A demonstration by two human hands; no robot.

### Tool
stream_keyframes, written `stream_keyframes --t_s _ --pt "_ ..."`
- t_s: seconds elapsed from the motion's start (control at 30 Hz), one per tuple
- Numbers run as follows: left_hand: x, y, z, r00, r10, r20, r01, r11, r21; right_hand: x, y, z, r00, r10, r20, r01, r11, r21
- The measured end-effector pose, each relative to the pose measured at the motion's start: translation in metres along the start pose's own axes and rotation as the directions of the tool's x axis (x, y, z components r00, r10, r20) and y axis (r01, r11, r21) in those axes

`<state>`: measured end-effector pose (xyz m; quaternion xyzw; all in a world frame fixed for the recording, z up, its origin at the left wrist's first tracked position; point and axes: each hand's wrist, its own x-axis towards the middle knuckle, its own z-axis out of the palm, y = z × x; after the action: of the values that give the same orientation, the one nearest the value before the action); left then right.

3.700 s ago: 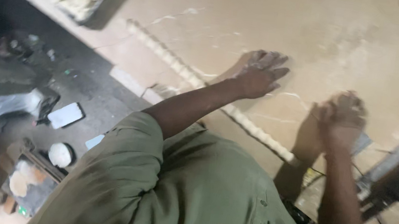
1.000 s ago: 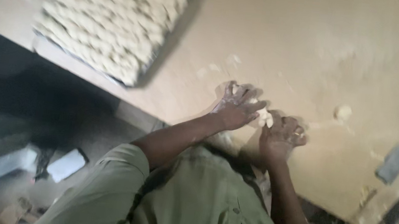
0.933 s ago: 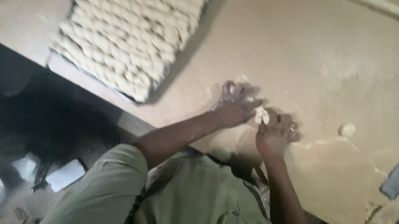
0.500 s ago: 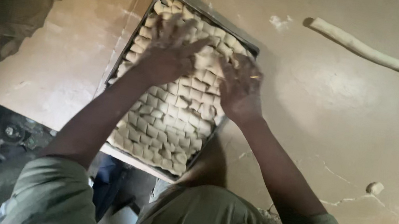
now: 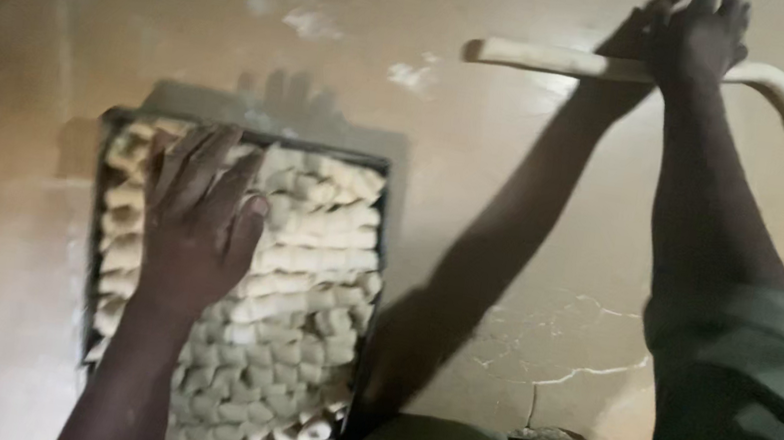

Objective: The person rolls dough pieces on a floured wooden table into long ropes by hand, cuts the ropes into small segments with a bench scraper, and places the cut dough pieces into a tray already filled with similar pieces. They repeat this cycle, occasionally gathering and repositioning ropes on the table.

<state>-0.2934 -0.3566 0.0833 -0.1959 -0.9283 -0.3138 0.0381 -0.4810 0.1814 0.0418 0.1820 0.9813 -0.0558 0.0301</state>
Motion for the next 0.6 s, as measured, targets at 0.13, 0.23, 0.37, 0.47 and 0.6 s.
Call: stream_keyframes --t_s 0.13,0.23,0.37,0.47,0.6 --pt "0.051 0.067 0.05 0.992 0.113 0.057 -0.104 0.985 -0.138 -0.047 0.048 0.021 0.893 -0.292 -0.344 0.209 0.943 -0.258" --pt "0.096 0.135 0.106 0.939 0.292 0.184 -0.251 0.943 -0.218 -0.145 0.079 0.031 0.857 -0.405 -0.318 0.36 0.913 -0.194" --pt "0.155 0.206 0.203 0.872 0.155 0.464 -0.079 0.981 -0.179 -0.261 0.113 0.01 0.99 -0.079 -0.119 0.094 0.987 0.13" --pt "0.153 0.226 0.262 0.955 0.182 0.235 -0.206 0.975 0.08 -0.327 0.171 -0.01 0.995 -0.059 -0.075 0.06 0.998 0.012" --pt "0.073 0.234 0.288 0.993 0.046 0.11 -0.068 0.975 0.211 -0.38 0.289 -0.017 0.988 0.034 -0.149 -0.048 0.995 -0.09"
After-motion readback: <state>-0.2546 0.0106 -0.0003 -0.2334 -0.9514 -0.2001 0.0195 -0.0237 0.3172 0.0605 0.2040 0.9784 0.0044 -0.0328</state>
